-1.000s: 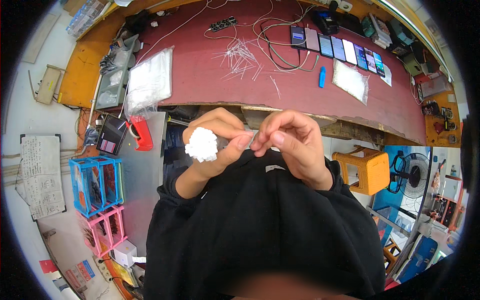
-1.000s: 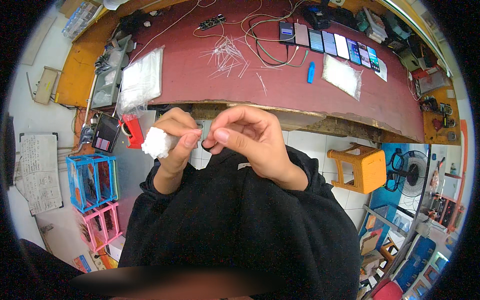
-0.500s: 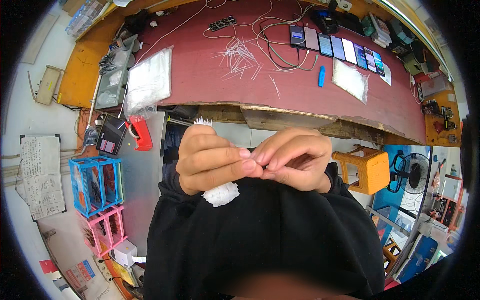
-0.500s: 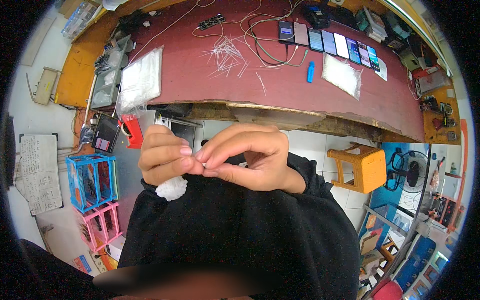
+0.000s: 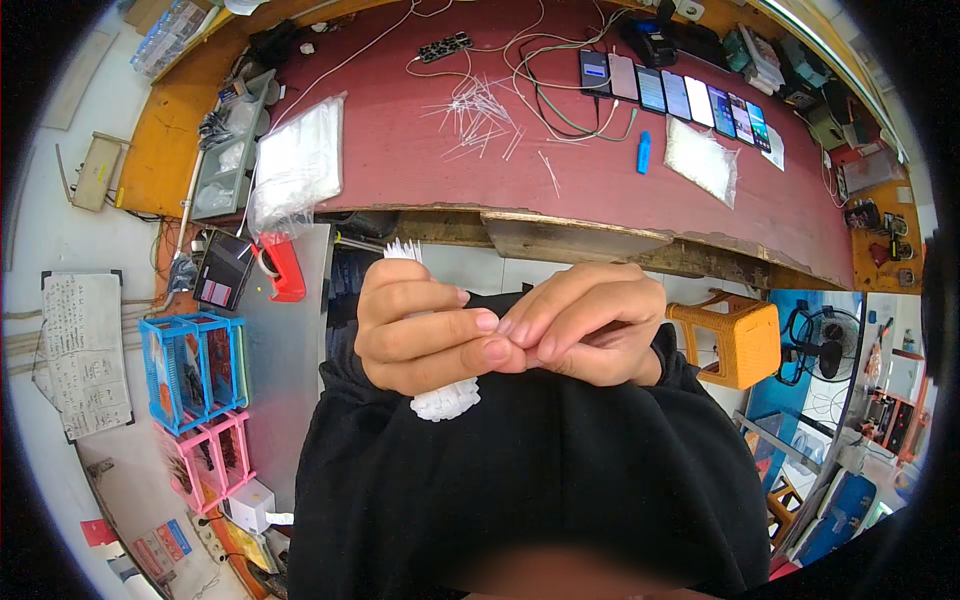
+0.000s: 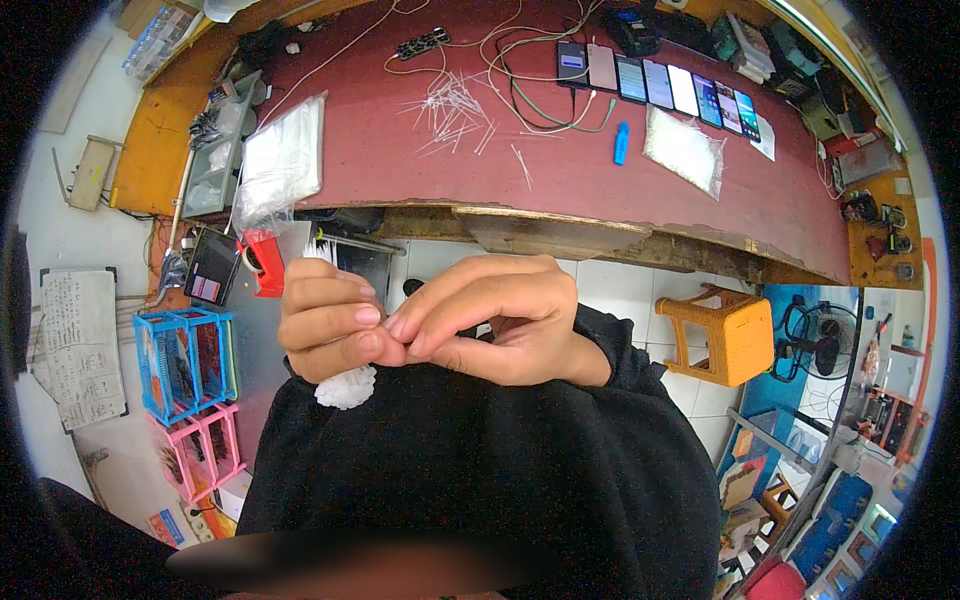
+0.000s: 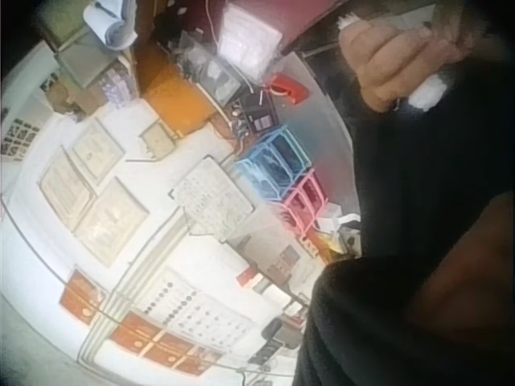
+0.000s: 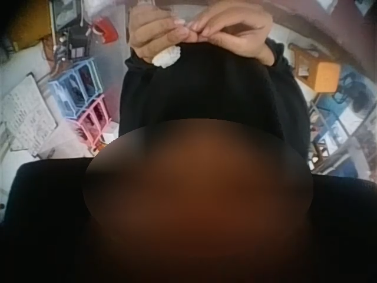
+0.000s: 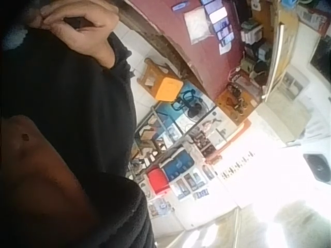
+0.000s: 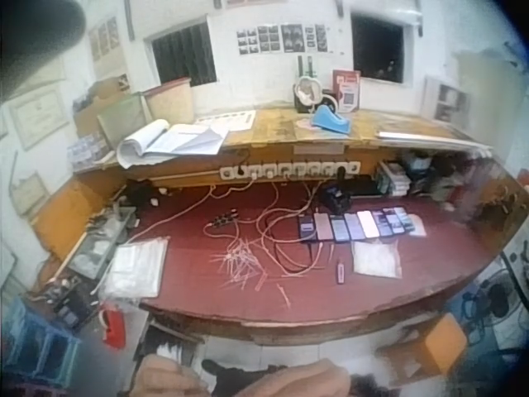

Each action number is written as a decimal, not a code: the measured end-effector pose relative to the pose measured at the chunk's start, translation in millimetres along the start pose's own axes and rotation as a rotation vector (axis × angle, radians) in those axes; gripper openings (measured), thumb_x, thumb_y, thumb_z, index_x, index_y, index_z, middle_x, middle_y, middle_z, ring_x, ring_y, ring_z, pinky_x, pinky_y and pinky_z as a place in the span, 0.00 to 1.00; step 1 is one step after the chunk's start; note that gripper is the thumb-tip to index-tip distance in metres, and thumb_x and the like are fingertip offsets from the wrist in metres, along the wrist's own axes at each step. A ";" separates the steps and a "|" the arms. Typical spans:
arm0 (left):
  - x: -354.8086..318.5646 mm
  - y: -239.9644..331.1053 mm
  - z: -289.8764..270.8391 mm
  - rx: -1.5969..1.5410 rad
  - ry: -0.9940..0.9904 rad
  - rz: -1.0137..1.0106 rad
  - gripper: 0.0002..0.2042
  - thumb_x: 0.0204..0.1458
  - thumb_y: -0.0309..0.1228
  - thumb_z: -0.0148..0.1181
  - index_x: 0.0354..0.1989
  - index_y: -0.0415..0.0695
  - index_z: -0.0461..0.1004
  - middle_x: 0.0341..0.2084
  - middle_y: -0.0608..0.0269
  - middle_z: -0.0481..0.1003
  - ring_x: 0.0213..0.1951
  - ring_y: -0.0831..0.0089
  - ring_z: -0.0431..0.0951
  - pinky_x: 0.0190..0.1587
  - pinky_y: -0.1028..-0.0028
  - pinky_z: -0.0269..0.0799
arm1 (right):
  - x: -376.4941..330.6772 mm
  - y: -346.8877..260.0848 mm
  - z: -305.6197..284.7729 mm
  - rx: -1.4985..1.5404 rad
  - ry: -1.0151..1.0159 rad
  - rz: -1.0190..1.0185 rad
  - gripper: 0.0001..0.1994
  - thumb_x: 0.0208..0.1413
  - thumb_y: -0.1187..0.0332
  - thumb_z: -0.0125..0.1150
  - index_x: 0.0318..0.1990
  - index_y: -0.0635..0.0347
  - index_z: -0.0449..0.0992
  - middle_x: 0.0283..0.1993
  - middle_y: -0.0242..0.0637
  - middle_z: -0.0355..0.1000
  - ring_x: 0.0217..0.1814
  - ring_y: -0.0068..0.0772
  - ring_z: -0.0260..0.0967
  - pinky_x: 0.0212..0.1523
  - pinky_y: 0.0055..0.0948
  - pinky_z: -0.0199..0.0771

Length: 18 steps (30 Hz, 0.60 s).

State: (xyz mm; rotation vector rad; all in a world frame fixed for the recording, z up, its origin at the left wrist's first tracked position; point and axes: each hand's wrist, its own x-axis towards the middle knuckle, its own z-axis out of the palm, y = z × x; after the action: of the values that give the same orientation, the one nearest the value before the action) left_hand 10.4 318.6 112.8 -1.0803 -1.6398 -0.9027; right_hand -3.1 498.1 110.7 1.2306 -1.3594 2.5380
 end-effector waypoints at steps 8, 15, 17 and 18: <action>4.0 -0.9 1.0 0.048 -0.008 0.038 0.14 0.38 0.32 0.66 0.38 0.51 0.76 0.33 0.73 0.72 0.27 0.77 0.68 0.28 0.78 0.60 | 2.7 -5.8 -0.7 -0.202 -0.070 -0.167 0.06 0.39 0.81 0.66 0.27 0.65 0.78 0.34 0.46 0.75 0.37 0.36 0.76 0.38 0.27 0.77; 10.0 -0.4 -3.7 0.093 -0.068 0.042 0.15 0.37 0.33 0.67 0.38 0.53 0.76 0.32 0.76 0.72 0.27 0.77 0.68 0.28 0.78 0.60 | 6.8 -8.4 -5.6 -0.497 -0.143 -0.337 0.07 0.39 0.78 0.67 0.28 0.64 0.76 0.35 0.43 0.75 0.39 0.39 0.75 0.40 0.33 0.78; 14.8 -0.2 -9.3 0.124 -0.168 0.040 0.15 0.37 0.32 0.66 0.37 0.54 0.76 0.32 0.77 0.72 0.28 0.78 0.68 0.28 0.79 0.60 | 6.0 -8.3 -5.3 -0.637 -0.126 -0.390 0.08 0.38 0.77 0.68 0.28 0.63 0.75 0.33 0.42 0.75 0.39 0.39 0.75 0.40 0.35 0.78; 18.0 0.7 -11.4 0.125 -0.167 0.041 0.15 0.37 0.32 0.66 0.37 0.54 0.76 0.32 0.77 0.72 0.28 0.78 0.68 0.28 0.79 0.60 | 6.2 -9.6 -3.6 -0.637 -0.126 -0.391 0.08 0.38 0.77 0.68 0.28 0.63 0.75 0.33 0.42 0.75 0.39 0.39 0.75 0.40 0.35 0.78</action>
State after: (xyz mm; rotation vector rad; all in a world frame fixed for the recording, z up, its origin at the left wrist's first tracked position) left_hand 11.5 312.8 133.4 -1.1229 -1.7796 -0.6891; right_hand -6.4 504.6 120.3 1.3481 -1.5769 1.6099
